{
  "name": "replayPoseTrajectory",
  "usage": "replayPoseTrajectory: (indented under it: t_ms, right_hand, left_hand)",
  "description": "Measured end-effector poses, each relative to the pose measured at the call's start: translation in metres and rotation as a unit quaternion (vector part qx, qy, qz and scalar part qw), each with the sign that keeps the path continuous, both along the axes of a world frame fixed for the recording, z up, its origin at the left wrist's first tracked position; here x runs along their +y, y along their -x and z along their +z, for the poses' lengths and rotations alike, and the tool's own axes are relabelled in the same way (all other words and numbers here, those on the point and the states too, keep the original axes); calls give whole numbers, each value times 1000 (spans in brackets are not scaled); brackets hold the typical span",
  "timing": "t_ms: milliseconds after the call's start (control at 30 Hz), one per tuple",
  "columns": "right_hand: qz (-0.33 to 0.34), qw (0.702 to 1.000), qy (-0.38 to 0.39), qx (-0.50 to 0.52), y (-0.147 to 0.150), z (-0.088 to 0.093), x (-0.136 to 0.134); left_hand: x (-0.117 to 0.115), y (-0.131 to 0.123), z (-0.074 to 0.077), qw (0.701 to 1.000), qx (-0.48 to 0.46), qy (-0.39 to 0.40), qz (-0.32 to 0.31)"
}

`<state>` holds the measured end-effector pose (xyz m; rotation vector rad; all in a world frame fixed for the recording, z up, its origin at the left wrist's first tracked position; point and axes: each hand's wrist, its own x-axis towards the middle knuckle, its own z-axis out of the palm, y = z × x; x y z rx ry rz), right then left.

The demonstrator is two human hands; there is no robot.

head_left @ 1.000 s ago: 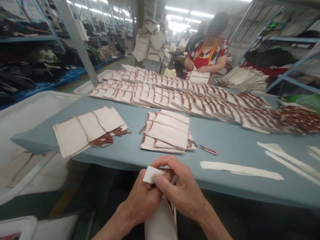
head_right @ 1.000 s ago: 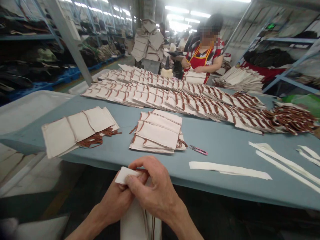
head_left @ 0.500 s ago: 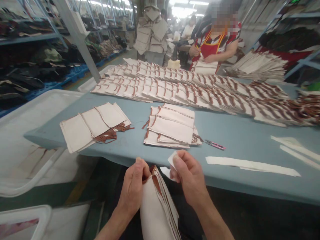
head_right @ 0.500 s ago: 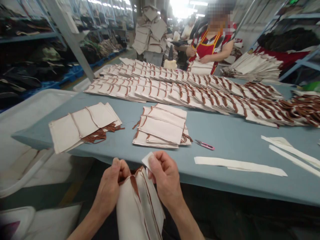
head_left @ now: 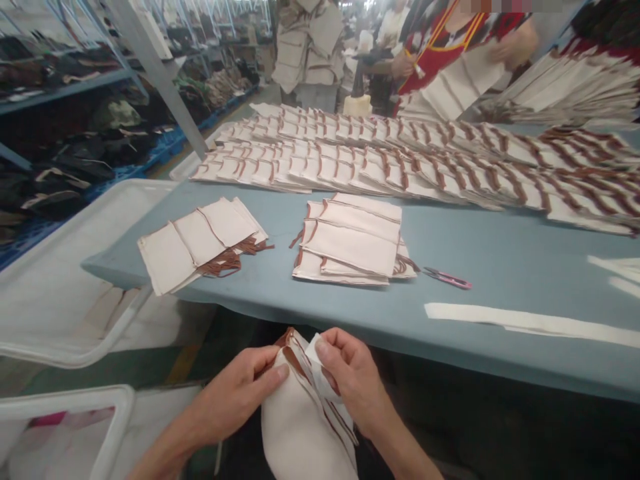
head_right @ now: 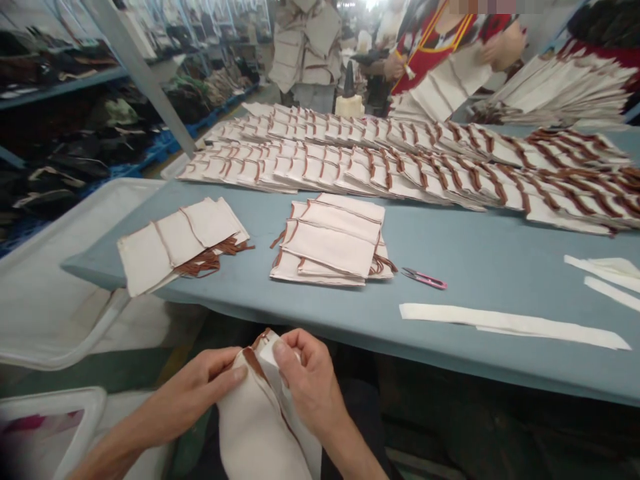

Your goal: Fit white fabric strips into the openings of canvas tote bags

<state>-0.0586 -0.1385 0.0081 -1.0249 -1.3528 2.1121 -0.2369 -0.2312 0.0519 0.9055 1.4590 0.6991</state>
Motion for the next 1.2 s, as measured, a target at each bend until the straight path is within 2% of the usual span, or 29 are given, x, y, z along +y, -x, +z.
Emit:
replayPoseTrajectory:
  t_ms: [100,233,333,433,600,800,1000,1200]
  right_hand:
    - [34,999,-32,-9,-1,20,12]
    - [77,984,-148,-56,-3,66,34]
    - [66,959,-254,-104,-6,95,40]
    - [41,940,-311,-137,-10,107,35]
    - [-8,917,-375,-137,-12,107,22]
    - [-20,916,-372,-146,-7,102,26]
    - [-37,905,-388,-170,-2,88,25]
    - [-67,897,-402,-172,0,78,21]
  left_hand:
    - [6,3,17,999,-18,-41,5]
    - [16,-5,35,991,-10,-119,57]
    - [25,-17,39,984,26,-140,102]
    - [33,-26,38,983,15,-141,116]
    - [38,-24,36,982,12,-157,107]
    - [36,-23,39,974,92,-190,80]
    - [40,-28,42,967,96,-215,93]
    - [42,-29,37,970,94,-205,95]
